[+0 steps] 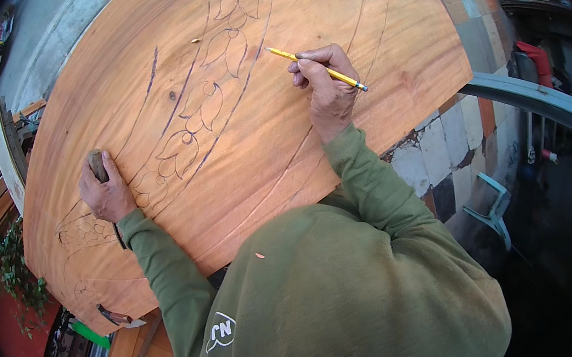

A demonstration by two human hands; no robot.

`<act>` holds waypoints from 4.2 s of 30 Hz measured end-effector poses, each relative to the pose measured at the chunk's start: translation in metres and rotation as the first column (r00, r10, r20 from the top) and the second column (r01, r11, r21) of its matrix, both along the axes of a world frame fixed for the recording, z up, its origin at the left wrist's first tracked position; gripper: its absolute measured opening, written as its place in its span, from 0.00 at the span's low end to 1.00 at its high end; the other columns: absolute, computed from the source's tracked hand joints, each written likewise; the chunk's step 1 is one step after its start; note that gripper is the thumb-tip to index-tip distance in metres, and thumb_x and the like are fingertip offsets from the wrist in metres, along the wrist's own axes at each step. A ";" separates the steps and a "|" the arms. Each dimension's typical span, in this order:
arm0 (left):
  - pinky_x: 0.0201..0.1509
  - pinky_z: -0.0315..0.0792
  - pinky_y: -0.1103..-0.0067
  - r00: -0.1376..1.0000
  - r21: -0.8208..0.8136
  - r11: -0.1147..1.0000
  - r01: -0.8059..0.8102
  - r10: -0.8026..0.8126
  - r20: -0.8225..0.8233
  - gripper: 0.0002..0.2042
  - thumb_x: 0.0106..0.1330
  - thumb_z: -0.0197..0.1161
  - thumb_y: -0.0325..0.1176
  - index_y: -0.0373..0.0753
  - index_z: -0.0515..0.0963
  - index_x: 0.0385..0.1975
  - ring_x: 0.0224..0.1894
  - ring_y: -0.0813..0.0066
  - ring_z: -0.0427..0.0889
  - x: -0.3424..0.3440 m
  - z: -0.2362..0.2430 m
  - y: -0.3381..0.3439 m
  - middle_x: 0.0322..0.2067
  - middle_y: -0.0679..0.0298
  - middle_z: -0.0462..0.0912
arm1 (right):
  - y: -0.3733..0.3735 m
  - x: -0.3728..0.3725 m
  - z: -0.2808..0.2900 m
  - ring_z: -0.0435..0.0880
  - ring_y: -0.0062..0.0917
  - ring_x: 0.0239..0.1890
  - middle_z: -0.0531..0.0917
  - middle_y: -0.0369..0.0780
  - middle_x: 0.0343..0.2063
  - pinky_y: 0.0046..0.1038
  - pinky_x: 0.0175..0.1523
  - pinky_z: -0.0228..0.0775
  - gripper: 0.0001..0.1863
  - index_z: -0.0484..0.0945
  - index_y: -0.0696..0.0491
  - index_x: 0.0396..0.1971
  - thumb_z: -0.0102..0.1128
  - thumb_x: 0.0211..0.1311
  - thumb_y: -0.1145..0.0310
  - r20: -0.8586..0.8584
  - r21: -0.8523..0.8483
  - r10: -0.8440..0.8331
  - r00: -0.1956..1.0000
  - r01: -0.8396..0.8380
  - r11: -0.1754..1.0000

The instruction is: The person draws a floral design onto a wood panel using a pencil, then begins carving the outlines of the design using a chisel and hammer.

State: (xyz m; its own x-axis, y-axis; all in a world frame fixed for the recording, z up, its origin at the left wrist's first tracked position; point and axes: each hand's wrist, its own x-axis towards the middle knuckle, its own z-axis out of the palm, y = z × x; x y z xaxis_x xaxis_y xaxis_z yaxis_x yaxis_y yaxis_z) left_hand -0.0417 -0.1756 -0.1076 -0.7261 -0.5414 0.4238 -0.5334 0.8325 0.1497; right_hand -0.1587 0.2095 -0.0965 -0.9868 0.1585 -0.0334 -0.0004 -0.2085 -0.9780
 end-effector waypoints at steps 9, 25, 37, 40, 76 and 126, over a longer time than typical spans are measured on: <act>0.50 0.79 0.60 0.998 -0.038 0.998 0.057 -0.056 0.033 0.22 0.68 0.69 0.54 0.45 0.84 0.52 0.47 0.53 0.84 0.001 -0.002 -0.011 0.46 0.58 0.86 | -0.015 0.021 0.001 0.82 0.18 0.30 0.86 0.40 0.31 0.21 0.36 0.76 0.03 0.78 0.59 0.37 0.58 0.69 0.75 0.048 0.079 0.023 0.999 -0.027 0.997; 0.51 0.78 0.60 0.984 -0.032 0.984 0.176 -0.176 -0.013 0.20 0.68 0.67 0.53 0.46 0.84 0.52 0.48 0.53 0.83 -0.010 -0.005 -0.047 0.43 0.58 0.84 | -0.032 0.020 -0.004 0.78 0.15 0.25 0.85 0.37 0.25 0.19 0.31 0.70 0.03 0.80 0.58 0.31 0.59 0.64 0.75 0.033 0.215 -0.048 0.998 0.040 0.976; 0.53 0.78 0.61 0.983 -0.054 0.981 0.184 -0.184 0.002 0.22 0.68 0.66 0.55 0.44 0.84 0.52 0.49 0.53 0.82 -0.009 -0.009 -0.051 0.46 0.58 0.85 | -0.029 0.030 -0.008 0.81 0.20 0.26 0.85 0.42 0.27 0.22 0.34 0.74 0.03 0.79 0.60 0.33 0.60 0.64 0.76 -0.025 0.094 -0.057 0.998 0.059 0.994; 0.53 0.78 0.61 0.980 -0.054 0.979 0.198 -0.197 0.009 0.23 0.68 0.65 0.57 0.46 0.84 0.53 0.49 0.53 0.83 -0.007 -0.012 -0.059 0.46 0.58 0.85 | -0.042 0.052 -0.004 0.84 0.22 0.29 0.87 0.45 0.32 0.24 0.37 0.79 0.05 0.78 0.61 0.40 0.60 0.68 0.76 -0.136 0.025 -0.119 0.984 0.123 0.992; 0.54 0.78 0.59 0.991 -0.042 0.992 0.119 -0.116 0.069 0.24 0.70 0.64 0.57 0.42 0.83 0.52 0.53 0.52 0.83 0.018 -0.012 -0.160 0.50 0.55 0.84 | -0.078 0.117 -0.007 0.84 0.17 0.30 0.88 0.39 0.30 0.21 0.34 0.75 0.03 0.82 0.59 0.37 0.62 0.67 0.75 0.037 0.231 -0.016 0.999 0.007 0.973; 0.53 0.78 0.57 0.994 -0.058 0.994 0.089 -0.085 0.067 0.26 0.69 0.64 0.59 0.43 0.83 0.53 0.52 0.49 0.83 0.018 -0.016 -0.159 0.49 0.53 0.85 | -0.052 0.074 -0.011 0.83 0.16 0.31 0.88 0.39 0.32 0.20 0.36 0.73 0.04 0.82 0.58 0.36 0.60 0.69 0.74 -0.051 0.301 -0.056 0.997 0.069 0.951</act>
